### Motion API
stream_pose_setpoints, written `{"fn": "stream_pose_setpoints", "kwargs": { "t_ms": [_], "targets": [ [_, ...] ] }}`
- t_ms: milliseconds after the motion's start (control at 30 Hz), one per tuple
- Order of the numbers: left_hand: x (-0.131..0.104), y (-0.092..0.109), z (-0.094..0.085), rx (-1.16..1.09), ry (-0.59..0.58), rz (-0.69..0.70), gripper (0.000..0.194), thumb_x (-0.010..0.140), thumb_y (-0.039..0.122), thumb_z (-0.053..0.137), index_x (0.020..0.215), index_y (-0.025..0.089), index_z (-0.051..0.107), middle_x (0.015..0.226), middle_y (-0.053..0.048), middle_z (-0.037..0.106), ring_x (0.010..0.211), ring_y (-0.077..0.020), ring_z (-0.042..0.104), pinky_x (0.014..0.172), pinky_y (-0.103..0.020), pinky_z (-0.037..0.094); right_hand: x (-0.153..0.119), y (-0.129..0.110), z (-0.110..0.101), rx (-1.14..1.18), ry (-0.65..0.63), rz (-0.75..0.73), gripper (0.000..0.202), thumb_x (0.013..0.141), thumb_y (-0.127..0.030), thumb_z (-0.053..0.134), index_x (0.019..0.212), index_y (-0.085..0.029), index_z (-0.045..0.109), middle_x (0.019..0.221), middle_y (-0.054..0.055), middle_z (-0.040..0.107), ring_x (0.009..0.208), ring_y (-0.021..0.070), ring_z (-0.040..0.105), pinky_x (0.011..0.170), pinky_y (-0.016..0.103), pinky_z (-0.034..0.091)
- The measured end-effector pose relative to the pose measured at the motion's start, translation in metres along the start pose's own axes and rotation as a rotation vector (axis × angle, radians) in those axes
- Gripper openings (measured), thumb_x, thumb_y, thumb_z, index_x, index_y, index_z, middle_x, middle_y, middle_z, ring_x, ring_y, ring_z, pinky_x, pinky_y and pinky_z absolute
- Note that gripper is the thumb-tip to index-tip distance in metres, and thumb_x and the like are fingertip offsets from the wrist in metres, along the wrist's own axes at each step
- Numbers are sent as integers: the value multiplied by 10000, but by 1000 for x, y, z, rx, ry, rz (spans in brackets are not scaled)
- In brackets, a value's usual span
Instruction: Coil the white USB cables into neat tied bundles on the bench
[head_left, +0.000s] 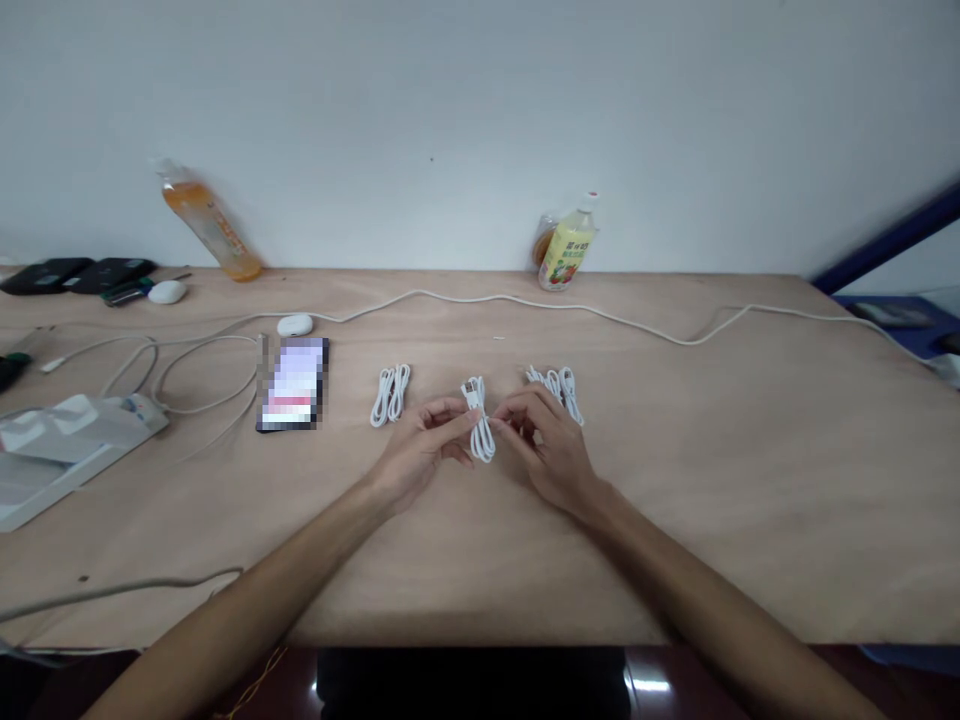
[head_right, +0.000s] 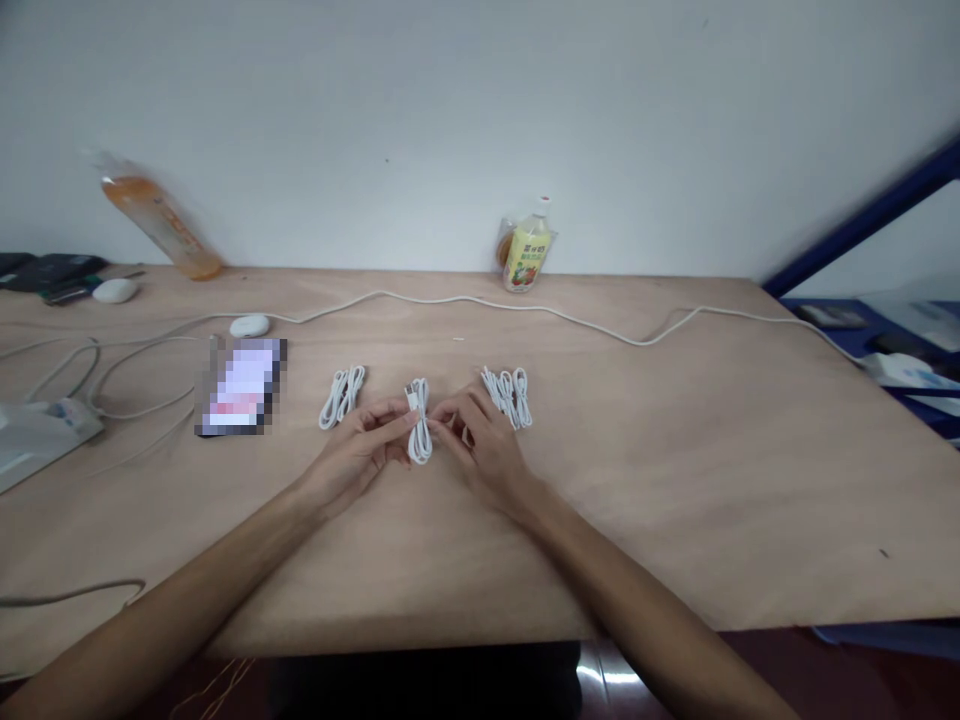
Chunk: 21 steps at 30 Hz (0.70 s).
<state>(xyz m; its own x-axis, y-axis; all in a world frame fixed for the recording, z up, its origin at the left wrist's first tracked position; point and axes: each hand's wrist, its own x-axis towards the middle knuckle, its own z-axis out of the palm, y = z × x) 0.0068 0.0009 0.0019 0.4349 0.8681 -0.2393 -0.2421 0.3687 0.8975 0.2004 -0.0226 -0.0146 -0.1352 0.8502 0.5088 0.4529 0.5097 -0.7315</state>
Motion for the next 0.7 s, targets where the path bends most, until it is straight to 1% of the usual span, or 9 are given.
{"fn": "stream_pose_setpoints", "kwargs": {
  "t_ms": [67,133,233,300,367,467,600,700],
  "targets": [
    [0,1,0,8,-3,22,373,756,471,936,879,156,779,814,-42,734,689,-139,673,622,-256,580,-1,-3,2,97,14,78,149,1024,-313,659,891,-245,666,855,13,620,707,167,566,613,291,481],
    [0,2,0,37,16,52,394,739,472,946,894,159,764,815,-36,741,709,-150,689,665,-278,605,-1,-5,6,235,20,193,180,1002,-355,681,868,-241,641,834,-2,597,686,153,549,605,282,462],
    [1,3,1,117,64,136,437,704,504,961,853,176,713,776,-15,734,713,-162,700,706,-300,621,1,-8,10,436,8,389,267,952,-450,721,826,-237,619,753,-29,550,601,127,471,537,261,396],
    [1,2,2,193,102,220,431,720,505,950,839,188,683,758,-3,725,718,-162,704,716,-292,612,2,-10,12,523,0,501,312,897,-500,763,806,-235,627,693,-46,511,556,115,413,489,249,343],
    [-1,0,2,286,150,310,377,764,467,924,853,195,679,776,-3,729,744,-163,712,729,-279,600,4,-11,13,598,-15,605,355,834,-543,805,794,-232,638,641,-60,470,522,104,359,445,237,281],
    [-3,-3,1,417,212,440,248,843,376,861,871,198,691,852,-17,750,794,-163,727,774,-276,602,6,-13,12,710,-47,750,411,761,-583,852,801,-226,653,584,-80,422,488,92,303,409,225,210],
    [-5,-6,1,487,237,561,169,876,307,832,857,199,704,880,-17,764,794,-156,738,782,-267,613,6,-16,13,807,-48,843,463,696,-598,909,831,-214,689,551,-92,417,475,83,280,394,218,167],
    [-4,-9,1,487,254,602,163,870,299,842,860,198,714,856,-12,771,772,-154,747,758,-261,621,4,-16,15,849,-11,872,499,645,-605,948,835,-203,721,539,-93,425,471,77,277,396,225,152]
  ]
}}
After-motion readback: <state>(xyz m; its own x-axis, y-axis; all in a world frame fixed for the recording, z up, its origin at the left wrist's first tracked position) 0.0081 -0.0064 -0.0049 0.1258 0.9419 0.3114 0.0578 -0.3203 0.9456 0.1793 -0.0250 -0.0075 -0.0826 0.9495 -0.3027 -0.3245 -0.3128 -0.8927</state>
